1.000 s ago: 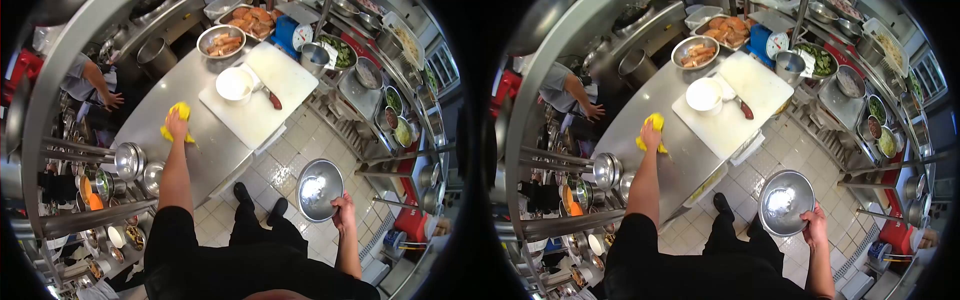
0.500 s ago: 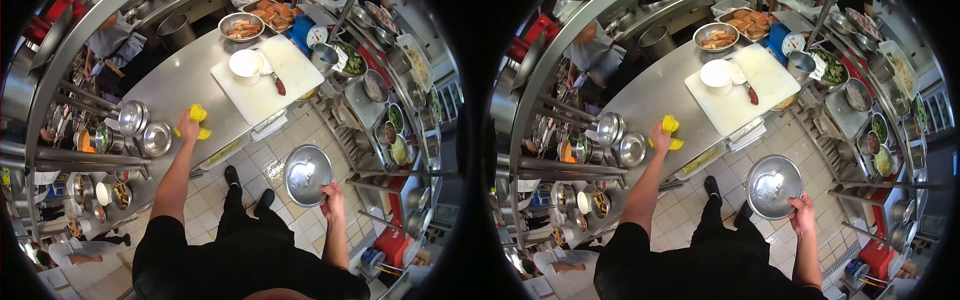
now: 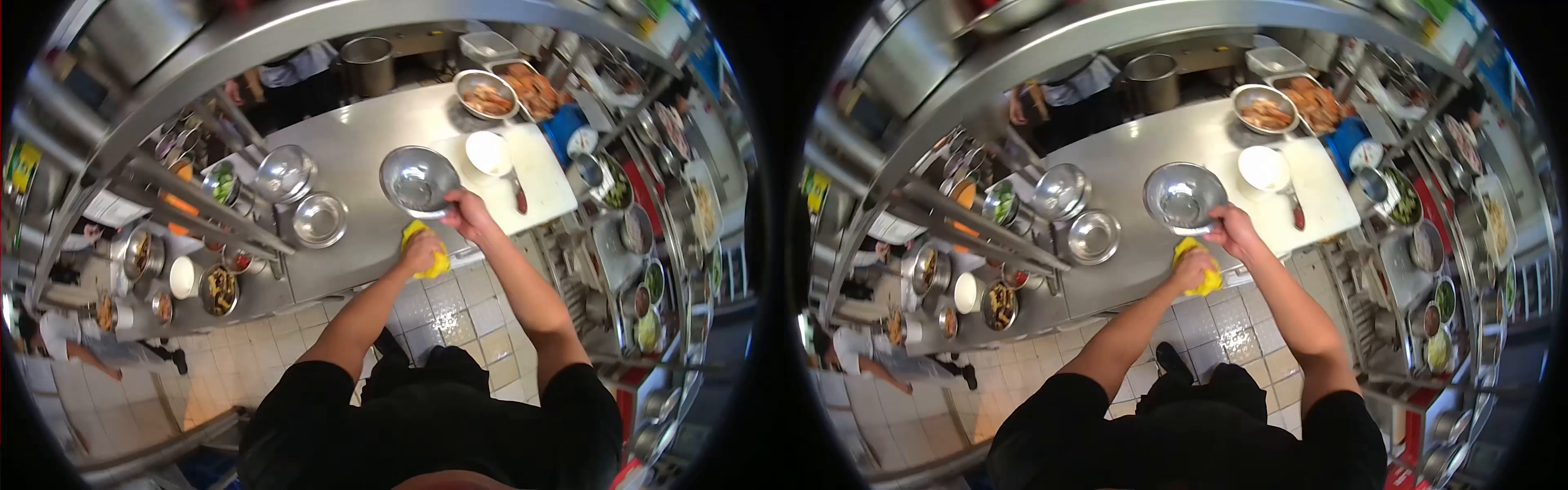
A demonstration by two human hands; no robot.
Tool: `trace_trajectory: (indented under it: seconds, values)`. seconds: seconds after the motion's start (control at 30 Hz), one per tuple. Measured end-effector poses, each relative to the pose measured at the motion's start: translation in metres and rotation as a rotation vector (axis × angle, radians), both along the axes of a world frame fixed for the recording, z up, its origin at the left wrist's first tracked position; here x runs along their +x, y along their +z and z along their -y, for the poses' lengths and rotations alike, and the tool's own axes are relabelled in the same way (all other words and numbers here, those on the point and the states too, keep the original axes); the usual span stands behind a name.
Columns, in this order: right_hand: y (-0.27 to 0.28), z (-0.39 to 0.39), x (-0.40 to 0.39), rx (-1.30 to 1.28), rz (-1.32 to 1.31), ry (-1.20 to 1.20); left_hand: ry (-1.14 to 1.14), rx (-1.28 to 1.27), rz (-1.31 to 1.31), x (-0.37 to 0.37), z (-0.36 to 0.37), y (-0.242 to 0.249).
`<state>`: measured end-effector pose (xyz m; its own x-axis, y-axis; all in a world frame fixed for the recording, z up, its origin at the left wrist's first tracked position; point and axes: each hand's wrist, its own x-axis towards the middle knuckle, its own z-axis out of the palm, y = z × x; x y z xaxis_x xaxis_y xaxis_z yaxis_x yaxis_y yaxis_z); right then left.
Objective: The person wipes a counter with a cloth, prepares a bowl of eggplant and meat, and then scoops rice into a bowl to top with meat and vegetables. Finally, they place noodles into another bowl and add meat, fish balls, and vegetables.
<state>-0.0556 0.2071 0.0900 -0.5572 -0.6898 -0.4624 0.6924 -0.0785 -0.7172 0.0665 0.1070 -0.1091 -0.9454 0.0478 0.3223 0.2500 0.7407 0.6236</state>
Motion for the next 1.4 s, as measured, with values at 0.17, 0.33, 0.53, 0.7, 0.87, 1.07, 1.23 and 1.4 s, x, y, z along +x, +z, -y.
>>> trace_trajectory:
  seconds: [0.17, 0.33, 0.53, 0.7, 0.87, 1.07, 1.23, 1.4]
  values:
    - [-0.087, 0.131, -0.032, 0.072, -0.077, 0.056, 0.296, -0.010, -0.051, 0.148, 0.064, -0.004]
    - [-0.121, 0.202, -0.060, 0.114, -0.152, 0.156, 0.886, 0.220, 0.393, 0.277, 0.103, 0.031]
    - [-0.078, 0.243, -0.056, -0.042, -0.166, 0.358, 1.217, 0.330, -0.125, 0.192, 0.044, 0.095]
    - [0.001, 0.275, -0.027, -0.018, -0.155, 0.767, 1.316, 0.387, -0.295, 0.082, 0.021, 0.101]
    - [0.005, 0.193, -0.217, 0.267, -2.165, 1.137, 1.101, 0.240, -0.040, 0.033, 0.024, 0.148]
    - [-0.047, 0.112, -0.364, 0.810, -1.956, 1.427, 1.230, 0.019, -0.164, 0.049, -0.004, 0.140]
    - [-0.011, 0.117, -0.322, 0.770, -1.077, 1.328, 1.428, 0.331, -0.102, 0.127, -0.069, 0.098]
    - [-0.020, 0.084, -0.320, 0.495, -1.658, 1.572, 1.881, 0.568, 0.018, 0.230, -0.178, 0.049]
